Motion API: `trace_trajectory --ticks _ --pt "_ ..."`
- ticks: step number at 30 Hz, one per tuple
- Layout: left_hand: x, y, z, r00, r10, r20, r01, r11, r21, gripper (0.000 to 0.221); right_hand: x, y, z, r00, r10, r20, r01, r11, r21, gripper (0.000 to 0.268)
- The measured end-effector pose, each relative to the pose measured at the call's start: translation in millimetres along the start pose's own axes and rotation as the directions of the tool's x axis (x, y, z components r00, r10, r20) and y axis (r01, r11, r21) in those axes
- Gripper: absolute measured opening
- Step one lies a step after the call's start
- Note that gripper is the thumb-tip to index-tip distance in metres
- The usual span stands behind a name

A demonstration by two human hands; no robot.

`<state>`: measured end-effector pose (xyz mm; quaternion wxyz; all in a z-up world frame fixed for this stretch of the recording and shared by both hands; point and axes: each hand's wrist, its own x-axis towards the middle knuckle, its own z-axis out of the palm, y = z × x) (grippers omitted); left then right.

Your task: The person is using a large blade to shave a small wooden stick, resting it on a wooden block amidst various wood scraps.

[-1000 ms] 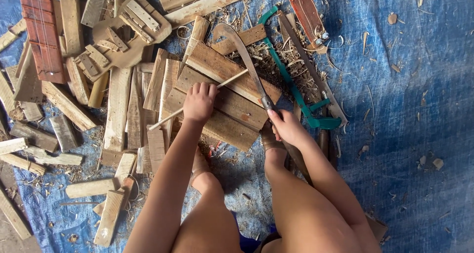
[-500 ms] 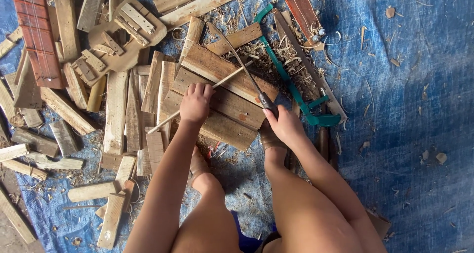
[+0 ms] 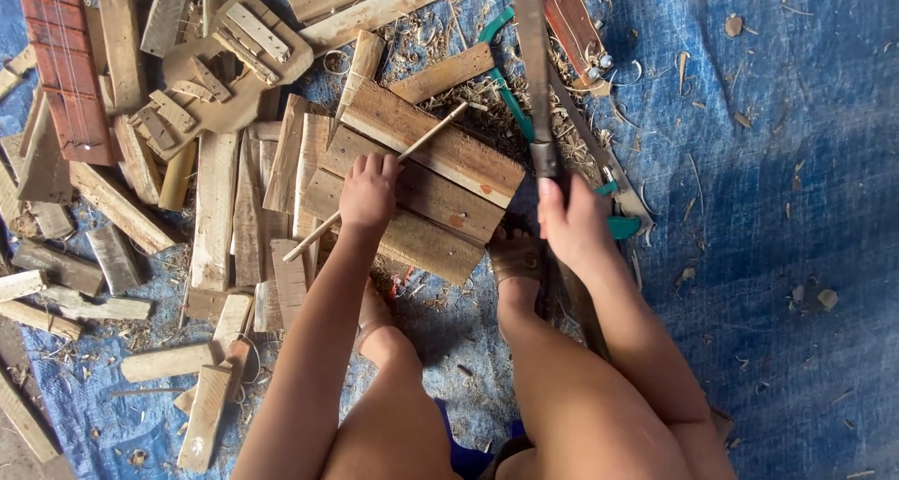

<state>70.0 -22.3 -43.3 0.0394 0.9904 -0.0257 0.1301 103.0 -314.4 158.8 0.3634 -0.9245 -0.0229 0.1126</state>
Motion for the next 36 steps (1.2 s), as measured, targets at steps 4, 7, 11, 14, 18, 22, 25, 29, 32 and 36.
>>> trace_trajectory --ticks 4,7,11,14,18,22,25,29,32,36 --pt "-3.1 3.1 5.2 1.000 -0.004 0.010 0.004 1.000 0.007 0.024 11.9 24.5 53.1 0.945 0.238 0.225 -0.136 0.910 -0.392 0.058" --pt "0.0 1.9 9.6 1.000 0.018 0.020 -0.018 1.000 0.019 0.025 13.9 31.7 62.3 0.953 0.174 0.248 -0.045 0.891 -0.452 0.063" --pt "4.1 1.3 4.4 0.999 0.041 -0.010 -0.041 0.999 0.026 0.024 21.7 56.1 71.0 0.913 0.261 0.313 -0.136 0.919 -0.371 0.061" --pt "2.0 -1.4 9.9 0.999 0.052 -0.010 -0.052 0.998 0.017 0.024 23.8 74.8 74.2 0.864 0.294 0.409 -0.248 0.955 -0.163 0.059" --pt "0.7 -5.4 13.1 0.998 0.065 -0.005 -0.065 0.998 -0.004 0.022 17.6 83.5 82.6 0.781 0.259 0.569 -0.514 0.783 0.349 0.058" --pt "6.2 -5.7 1.3 0.997 0.081 -0.003 -0.081 0.997 0.009 0.022 18.4 101.9 97.4 0.832 0.251 0.495 -0.465 0.802 0.374 0.052" --pt "6.3 -3.9 -1.5 0.997 0.072 -0.007 -0.072 0.997 -0.009 0.025 18.4 91.5 90.2 0.868 0.260 0.422 -0.390 0.884 0.259 0.046" --pt "9.5 -3.6 -4.6 0.998 0.061 -0.014 -0.061 0.998 -0.012 0.026 20.8 49.2 54.3 0.952 0.226 0.207 -0.197 0.969 -0.152 0.050" --pt "8.2 -3.1 -2.4 0.999 0.052 -0.012 -0.052 0.999 -0.008 0.025 14.0 19.9 31.5 0.997 0.064 0.046 -0.052 0.972 -0.231 0.049" --pt "8.5 -2.6 -3.7 0.998 0.050 -0.028 -0.050 0.999 0.004 0.024 14.2 29.2 44.8 0.992 -0.116 -0.058 0.100 0.969 -0.227 0.047"
